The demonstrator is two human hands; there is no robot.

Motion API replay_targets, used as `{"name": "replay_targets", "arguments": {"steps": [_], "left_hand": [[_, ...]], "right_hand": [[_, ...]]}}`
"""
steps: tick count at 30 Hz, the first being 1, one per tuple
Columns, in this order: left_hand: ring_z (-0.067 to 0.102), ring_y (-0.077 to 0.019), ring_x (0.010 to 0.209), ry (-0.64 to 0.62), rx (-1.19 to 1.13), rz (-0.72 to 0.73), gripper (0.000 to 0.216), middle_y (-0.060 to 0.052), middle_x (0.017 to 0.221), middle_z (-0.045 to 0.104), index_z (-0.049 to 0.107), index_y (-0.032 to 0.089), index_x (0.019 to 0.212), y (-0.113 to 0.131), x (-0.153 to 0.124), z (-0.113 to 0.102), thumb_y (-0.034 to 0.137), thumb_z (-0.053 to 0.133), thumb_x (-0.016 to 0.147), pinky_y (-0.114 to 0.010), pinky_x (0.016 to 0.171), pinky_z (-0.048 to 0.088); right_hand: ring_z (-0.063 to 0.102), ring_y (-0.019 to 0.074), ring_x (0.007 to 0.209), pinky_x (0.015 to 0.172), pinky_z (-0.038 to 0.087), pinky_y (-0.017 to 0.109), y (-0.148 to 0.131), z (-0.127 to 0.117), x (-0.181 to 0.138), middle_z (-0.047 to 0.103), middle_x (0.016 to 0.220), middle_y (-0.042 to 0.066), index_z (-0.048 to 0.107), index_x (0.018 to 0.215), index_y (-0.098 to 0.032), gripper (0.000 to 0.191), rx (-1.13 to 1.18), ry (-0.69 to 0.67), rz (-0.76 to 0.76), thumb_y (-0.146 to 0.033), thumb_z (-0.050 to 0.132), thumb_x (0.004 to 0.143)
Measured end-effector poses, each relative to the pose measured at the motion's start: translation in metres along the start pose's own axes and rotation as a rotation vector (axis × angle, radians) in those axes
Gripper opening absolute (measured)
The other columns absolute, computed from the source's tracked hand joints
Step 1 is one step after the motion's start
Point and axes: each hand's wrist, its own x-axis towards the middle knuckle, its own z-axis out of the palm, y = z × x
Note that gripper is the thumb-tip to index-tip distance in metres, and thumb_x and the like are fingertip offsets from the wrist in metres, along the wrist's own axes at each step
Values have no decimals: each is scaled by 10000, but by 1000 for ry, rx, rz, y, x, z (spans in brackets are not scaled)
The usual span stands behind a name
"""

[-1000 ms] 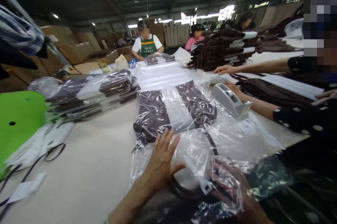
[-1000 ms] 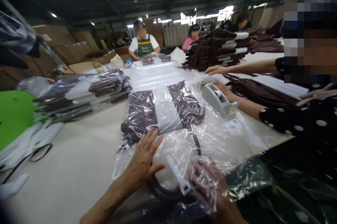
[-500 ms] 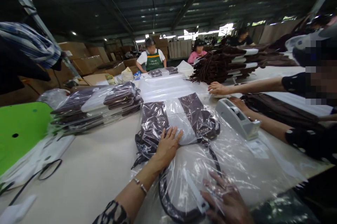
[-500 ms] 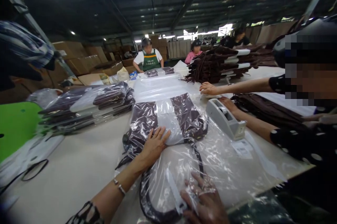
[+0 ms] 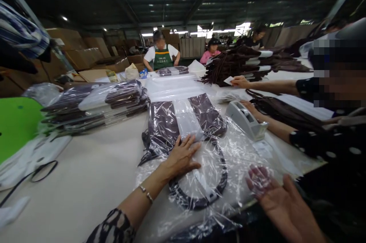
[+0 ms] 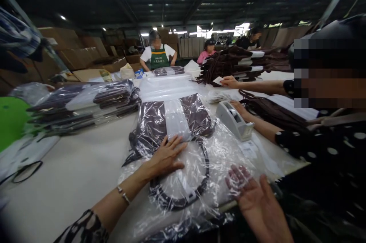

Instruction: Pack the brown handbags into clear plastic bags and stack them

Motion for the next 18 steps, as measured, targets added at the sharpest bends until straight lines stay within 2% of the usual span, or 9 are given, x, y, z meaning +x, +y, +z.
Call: {"name": "replay_targets", "arguments": {"steps": [2, 4, 8, 12, 15, 17, 18], "left_hand": [[127, -324, 1494, 4, -24, 3, 820, -108, 1612, 229, 315, 301, 1497, 4, 0, 1, 750, 472, 829, -595, 1179, 66], [122, -329, 1494, 12, -38, -1, 841, -117, 1611, 229, 333, 299, 1487, 5, 0, 2, 775, 472, 808, -603, 1175, 51], [137, -345, 1489, 14, -61, -2, 871, -146, 1601, 242, 366, 281, 1474, 4, 1, 2, 814, 433, 789, -612, 1167, 44], [146, -352, 1486, 18, -84, -4, 906, -157, 1598, 247, 370, 273, 1477, 5, 1, 3, 832, 439, 767, -608, 1168, 33], [141, -351, 1487, 27, -99, -6, 934, -158, 1602, 232, 348, 277, 1488, 5, 1, 4, 838, 459, 749, -611, 1166, 43], [147, -349, 1487, 36, -113, -6, 926, -158, 1600, 239, 351, 280, 1485, 5, 0, 4, 832, 468, 751, -611, 1166, 48], [155, -348, 1485, 42, -120, -4, 920, -158, 1598, 247, 353, 279, 1484, 5, -1, 3, 826, 473, 754, -612, 1166, 50]], "right_hand": [[713, 190, 899, 743, 625, 340, -18, -6, 2, 725, 1100, 66, 662, 1100, -231, 323, 68, 101, 12, -463, 537, 914], [712, 151, 753, 652, 624, 292, -31, -11, 4, 741, 974, 41, 665, 1049, -223, 234, 96, 160, -1, -324, 482, 946], [668, 145, 572, 497, 596, 267, -48, -17, 9, 732, 818, 44, 667, 1008, -180, 263, 55, 201, 4, -219, 412, 957], [587, 98, 442, 357, 492, 167, -49, -29, 16, 694, 697, 10, 669, 938, -177, 218, 56, 261, -29, -86, 478, 883], [571, 86, 418, 348, 482, 144, -44, -53, 19, 672, 656, -5, 669, 865, -206, 246, 57, 314, -12, -20, 527, 789], [593, 115, 433, 386, 535, 183, -43, -70, 18, 653, 620, -1, 661, 775, -236, 197, -72, 317, 25, -52, 603, 731], [597, 132, 435, 387, 545, 206, -44, -76, 17, 640, 602, 1, 649, 729, -253, 162, -178, 274, 9, -92, 648, 718]]}}
